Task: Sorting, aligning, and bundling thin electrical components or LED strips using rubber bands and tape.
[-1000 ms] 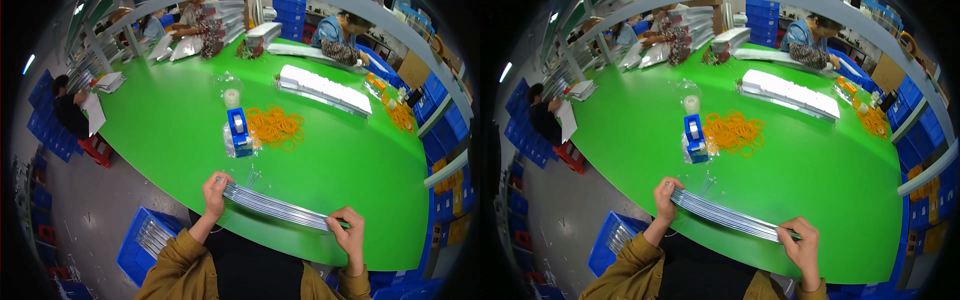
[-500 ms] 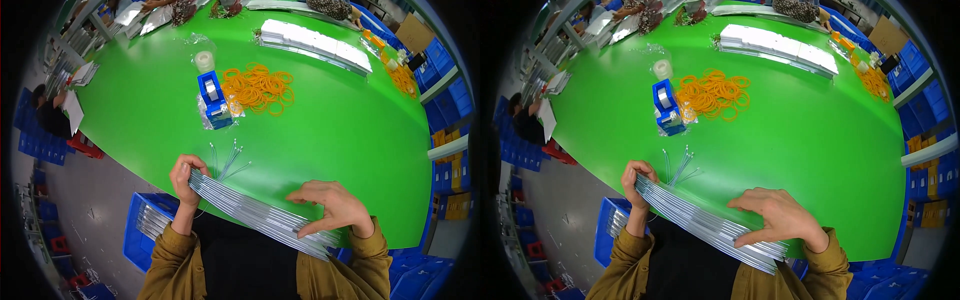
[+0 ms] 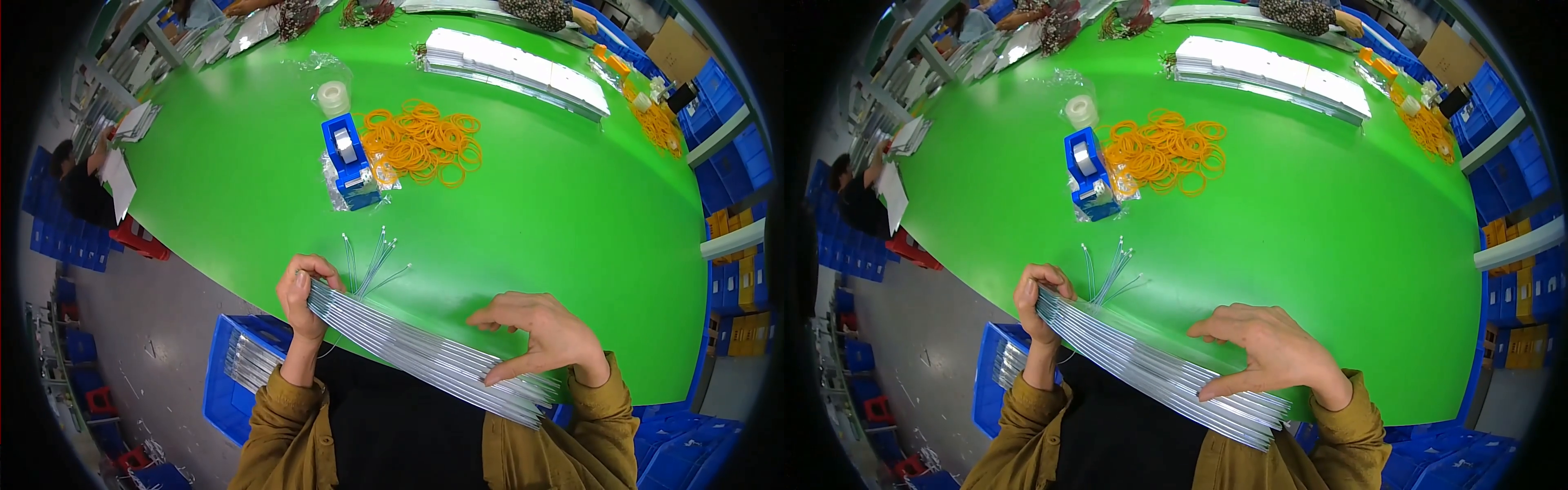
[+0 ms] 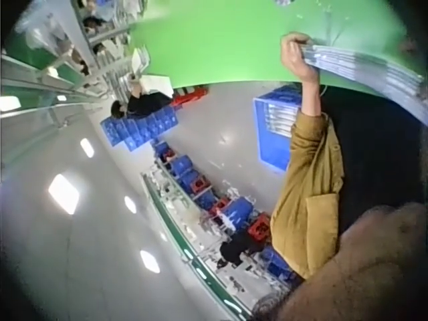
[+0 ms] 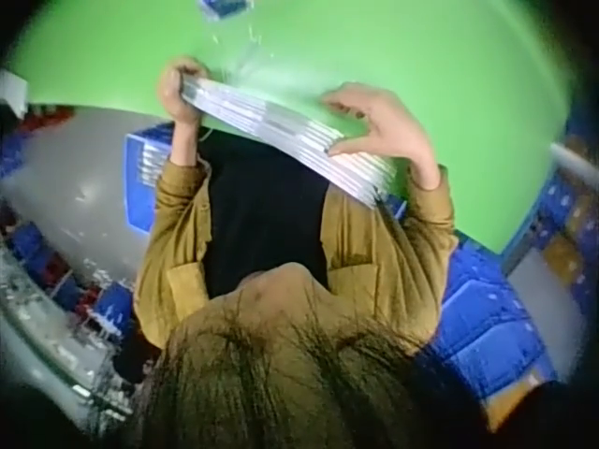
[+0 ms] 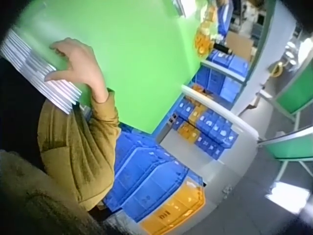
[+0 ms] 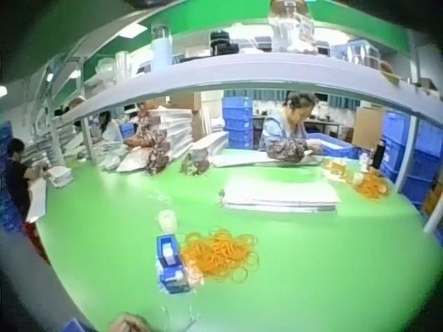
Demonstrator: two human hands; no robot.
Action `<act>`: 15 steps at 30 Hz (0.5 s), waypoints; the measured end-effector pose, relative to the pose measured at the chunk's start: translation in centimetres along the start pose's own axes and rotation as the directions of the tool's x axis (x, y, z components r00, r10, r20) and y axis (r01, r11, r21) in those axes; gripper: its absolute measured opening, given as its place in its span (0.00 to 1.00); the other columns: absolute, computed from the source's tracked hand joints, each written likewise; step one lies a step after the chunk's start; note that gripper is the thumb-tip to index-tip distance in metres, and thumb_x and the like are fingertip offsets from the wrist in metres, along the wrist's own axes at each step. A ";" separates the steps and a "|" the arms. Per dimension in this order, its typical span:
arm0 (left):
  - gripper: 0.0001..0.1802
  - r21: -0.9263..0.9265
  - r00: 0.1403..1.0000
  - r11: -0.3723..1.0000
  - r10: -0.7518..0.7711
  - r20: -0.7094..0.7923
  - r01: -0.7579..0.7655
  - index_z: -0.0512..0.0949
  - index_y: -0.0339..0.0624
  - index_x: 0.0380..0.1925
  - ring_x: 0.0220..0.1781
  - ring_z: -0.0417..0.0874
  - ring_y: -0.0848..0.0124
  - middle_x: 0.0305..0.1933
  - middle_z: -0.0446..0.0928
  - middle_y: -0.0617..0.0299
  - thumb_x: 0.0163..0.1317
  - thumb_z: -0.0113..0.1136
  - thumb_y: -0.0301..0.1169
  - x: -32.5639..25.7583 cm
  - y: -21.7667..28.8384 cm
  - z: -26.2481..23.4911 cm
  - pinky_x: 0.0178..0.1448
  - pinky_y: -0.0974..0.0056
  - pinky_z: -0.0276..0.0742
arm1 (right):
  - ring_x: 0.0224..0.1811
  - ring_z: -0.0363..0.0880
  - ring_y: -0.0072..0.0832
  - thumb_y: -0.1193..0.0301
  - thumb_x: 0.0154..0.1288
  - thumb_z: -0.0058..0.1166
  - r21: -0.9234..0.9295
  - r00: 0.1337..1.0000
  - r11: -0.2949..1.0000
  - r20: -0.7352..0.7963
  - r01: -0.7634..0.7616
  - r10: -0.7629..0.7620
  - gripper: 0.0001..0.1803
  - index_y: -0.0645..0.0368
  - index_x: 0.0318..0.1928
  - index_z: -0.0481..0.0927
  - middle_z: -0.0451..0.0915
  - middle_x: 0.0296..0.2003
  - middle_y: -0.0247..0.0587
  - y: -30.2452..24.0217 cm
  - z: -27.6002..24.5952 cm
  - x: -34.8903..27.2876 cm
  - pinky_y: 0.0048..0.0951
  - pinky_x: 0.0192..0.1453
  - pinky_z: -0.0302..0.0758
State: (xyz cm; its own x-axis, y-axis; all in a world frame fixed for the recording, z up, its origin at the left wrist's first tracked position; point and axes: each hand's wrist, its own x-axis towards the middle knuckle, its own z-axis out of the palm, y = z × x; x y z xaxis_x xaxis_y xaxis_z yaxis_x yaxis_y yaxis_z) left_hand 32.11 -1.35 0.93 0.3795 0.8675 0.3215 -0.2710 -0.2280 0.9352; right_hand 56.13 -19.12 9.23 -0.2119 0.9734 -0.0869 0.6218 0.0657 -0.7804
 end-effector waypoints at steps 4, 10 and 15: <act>0.18 0.005 1.000 1.000 0.001 0.004 -0.001 0.69 0.36 0.27 0.16 0.67 0.72 0.16 0.69 0.57 0.60 0.38 0.41 -0.1 0.3 -0.1 0.23 0.71 0.65 | 0.31 0.74 0.28 0.58 0.36 0.72 0.003 1.000 1.000 0.006 -0.006 0.006 0.32 0.60 0.43 0.78 0.77 0.30 0.36 -0.3 0.0 -0.1 0.24 0.35 0.70; 0.19 0.025 1.000 1.000 0.006 -0.002 -0.006 0.69 0.36 0.27 0.16 0.67 0.72 0.16 0.69 0.57 0.60 0.39 0.42 -0.2 0.4 -0.2 0.23 0.71 0.65 | 0.32 0.74 0.28 0.58 0.36 0.72 0.021 1.000 1.000 0.003 -0.015 0.015 0.31 0.61 0.42 0.78 0.77 0.30 0.36 -0.5 0.1 -0.2 0.25 0.36 0.70; 0.19 0.036 1.000 0.999 -0.013 -0.016 0.013 0.71 0.36 0.28 0.17 0.69 0.72 0.16 0.70 0.58 0.58 0.38 0.42 -0.3 0.3 -0.2 0.25 0.73 0.64 | 0.31 0.74 0.28 0.60 0.36 0.72 0.054 1.000 0.999 -0.018 -0.007 0.008 0.30 0.61 0.42 0.78 0.77 0.30 0.36 -0.2 0.2 -0.1 0.24 0.35 0.70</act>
State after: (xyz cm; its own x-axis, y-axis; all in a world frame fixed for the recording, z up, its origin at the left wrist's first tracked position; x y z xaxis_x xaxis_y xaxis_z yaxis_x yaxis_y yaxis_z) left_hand 31.73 -1.57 1.04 0.3691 0.8772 0.3072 -0.2342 -0.2321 0.9441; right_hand 55.86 -19.31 9.25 -0.1933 0.9777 -0.0817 0.5816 0.0471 -0.8121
